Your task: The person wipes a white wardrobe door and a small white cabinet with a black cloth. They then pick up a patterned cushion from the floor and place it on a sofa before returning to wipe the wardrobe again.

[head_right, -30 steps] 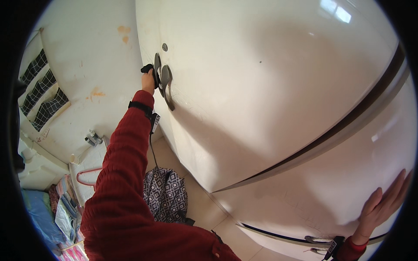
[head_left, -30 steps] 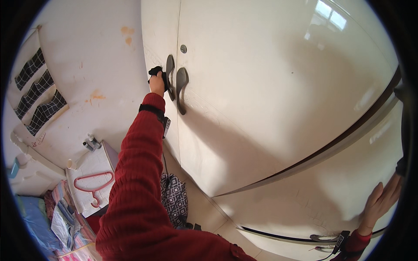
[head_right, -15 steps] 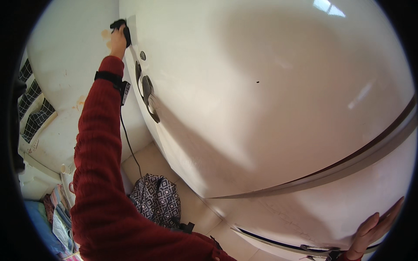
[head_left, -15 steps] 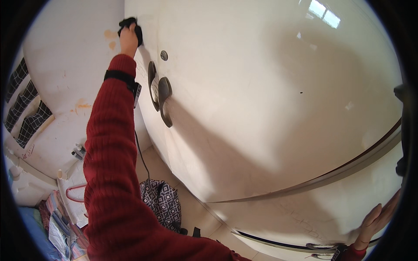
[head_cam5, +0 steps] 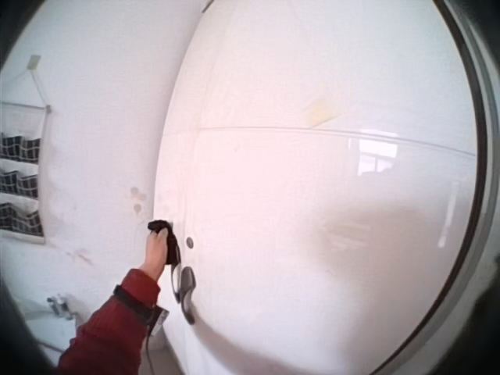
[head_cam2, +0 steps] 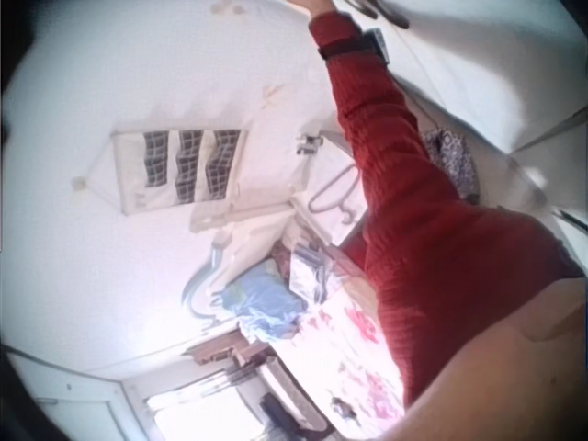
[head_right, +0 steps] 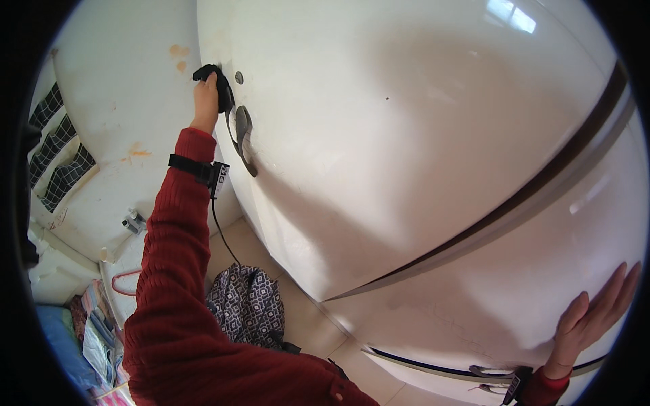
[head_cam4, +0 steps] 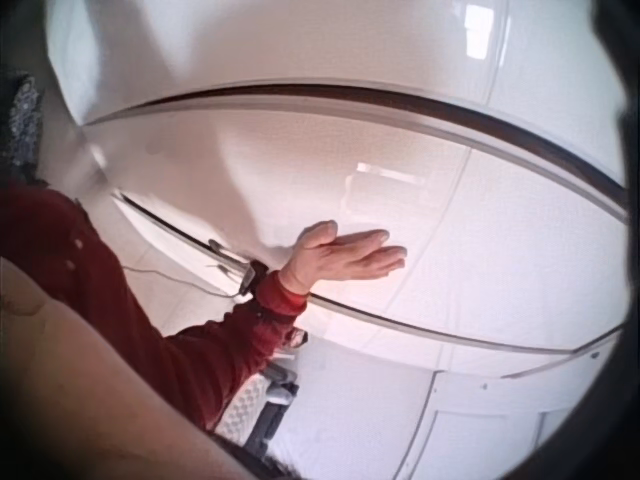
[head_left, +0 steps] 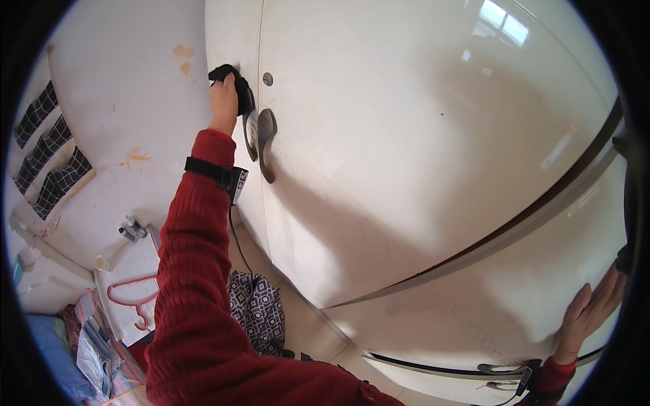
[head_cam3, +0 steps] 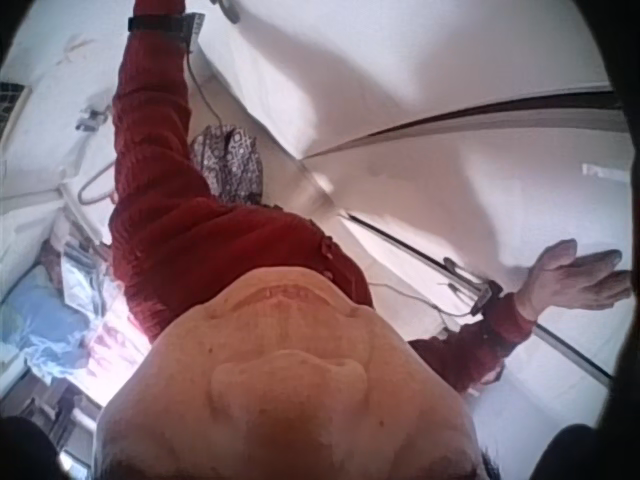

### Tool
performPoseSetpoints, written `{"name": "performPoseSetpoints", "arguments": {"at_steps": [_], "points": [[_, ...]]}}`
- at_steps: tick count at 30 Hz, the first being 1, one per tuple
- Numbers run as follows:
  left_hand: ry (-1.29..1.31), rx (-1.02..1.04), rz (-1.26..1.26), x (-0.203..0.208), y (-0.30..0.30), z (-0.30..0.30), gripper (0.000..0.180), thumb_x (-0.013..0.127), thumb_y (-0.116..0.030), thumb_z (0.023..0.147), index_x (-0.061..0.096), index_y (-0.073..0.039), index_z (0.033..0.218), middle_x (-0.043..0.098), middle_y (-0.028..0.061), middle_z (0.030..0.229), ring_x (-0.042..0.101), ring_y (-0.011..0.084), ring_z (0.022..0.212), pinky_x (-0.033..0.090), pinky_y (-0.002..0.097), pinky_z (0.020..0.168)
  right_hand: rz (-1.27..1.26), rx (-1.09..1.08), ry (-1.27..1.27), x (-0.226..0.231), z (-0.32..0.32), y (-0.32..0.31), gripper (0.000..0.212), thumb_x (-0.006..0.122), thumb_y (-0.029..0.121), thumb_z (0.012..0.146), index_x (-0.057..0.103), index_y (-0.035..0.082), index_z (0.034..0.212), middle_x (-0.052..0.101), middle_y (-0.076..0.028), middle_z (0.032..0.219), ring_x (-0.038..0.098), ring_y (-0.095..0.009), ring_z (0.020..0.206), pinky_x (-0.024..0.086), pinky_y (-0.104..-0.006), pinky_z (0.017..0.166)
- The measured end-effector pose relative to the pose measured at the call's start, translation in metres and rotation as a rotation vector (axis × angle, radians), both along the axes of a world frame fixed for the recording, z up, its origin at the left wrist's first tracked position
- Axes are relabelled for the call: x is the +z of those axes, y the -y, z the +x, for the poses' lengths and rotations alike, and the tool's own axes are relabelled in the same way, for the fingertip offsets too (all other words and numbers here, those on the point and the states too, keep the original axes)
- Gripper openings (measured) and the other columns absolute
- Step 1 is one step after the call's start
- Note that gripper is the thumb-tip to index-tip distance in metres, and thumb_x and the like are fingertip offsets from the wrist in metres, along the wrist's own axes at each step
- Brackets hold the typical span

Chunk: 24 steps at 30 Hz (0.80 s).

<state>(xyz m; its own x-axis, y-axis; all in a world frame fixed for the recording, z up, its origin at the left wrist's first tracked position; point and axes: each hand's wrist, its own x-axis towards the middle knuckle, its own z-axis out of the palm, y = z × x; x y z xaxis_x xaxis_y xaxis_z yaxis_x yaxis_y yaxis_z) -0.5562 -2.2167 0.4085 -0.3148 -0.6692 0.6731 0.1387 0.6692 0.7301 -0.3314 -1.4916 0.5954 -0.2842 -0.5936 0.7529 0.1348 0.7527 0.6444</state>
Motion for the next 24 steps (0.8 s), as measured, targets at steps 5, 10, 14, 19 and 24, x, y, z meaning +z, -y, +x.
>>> {"name": "performPoseSetpoints", "arguments": {"at_steps": [5, 10, 14, 19, 24], "points": [[-0.069, 0.077, 0.06, 0.05, -0.041, 0.04, 0.042, 0.048, -0.031, 0.093, 0.061, 0.009, 0.09, 0.061, 0.0302, 0.081, 0.058, 0.0457, 0.079, 0.045, 0.0464, 0.069, 0.093, 0.057, -0.002, -0.001, 0.001, 0.003, 0.052, 0.035, 0.035, 0.099, 0.039, 0.002, 0.139, 0.035, -0.02, 0.144, 0.033, -0.037, 0.133, 0.027, -0.0474, 0.108], [-0.523, -0.253, -0.133, 0.058, -0.115, 0.053, 0.027, 0.049, -0.012, 0.094, 0.057, 0.002, 0.114, 0.061, 0.0194, 0.108, 0.058, 0.03, 0.099, 0.043, 0.0338, 0.088, 0.047, 0.036, -0.018, -0.001, 0.001, 0.012, 0.052, 0.034, 0.034, 0.099, 0.039, 0.003, 0.14, 0.036, -0.02, 0.145, 0.033, -0.036, 0.134, 0.025, -0.0458, 0.109], [-0.307, -0.209, -0.217, 0.063, -0.139, 0.061, 0.026, 0.047, -0.007, 0.094, 0.052, 0.003, 0.118, 0.054, 0.0179, 0.123, 0.051, 0.0303, 0.114, 0.039, 0.0336, 0.097, 0.02, 0.018, 0.002, -0.003, 0.002, 0.012, 0.05, 0.037, 0.03, 0.1, 0.037, 0.003, 0.142, 0.037, -0.02, 0.144, 0.038, -0.034, 0.129, 0.031, -0.04, 0.105], [-0.254, -0.205, -0.112, 0.056, -0.166, 0.081, 0.045, 0.049, -0.009, 0.093, 0.038, 0.004, 0.134, 0.052, 0.0208, 0.127, 0.05, 0.0348, 0.119, 0.04, 0.0344, 0.097, -0.074, -0.061, 0.052, -0.009, 0.0, -0.001, 0.05, 0.036, 0.031, 0.1, 0.037, 0.005, 0.142, 0.042, -0.017, 0.141, 0.043, -0.031, 0.125, 0.034, -0.0379, 0.1], [-0.159, -0.231, -0.276, 0.022, -0.208, 0.1, 0.054, 0.054, -0.003, 0.088, 0.035, 0.003, 0.138, 0.034, 0.0258, 0.14, 0.044, 0.04, 0.123, 0.039, 0.0365, 0.102, -0.087, -0.112, 0.05, -0.01, 0.0, -0.005, 0.049, 0.036, 0.03, 0.1, 0.037, 0.006, 0.143, 0.044, -0.016, 0.14, 0.044, -0.031, 0.123, 0.034, -0.037, 0.101]]}}
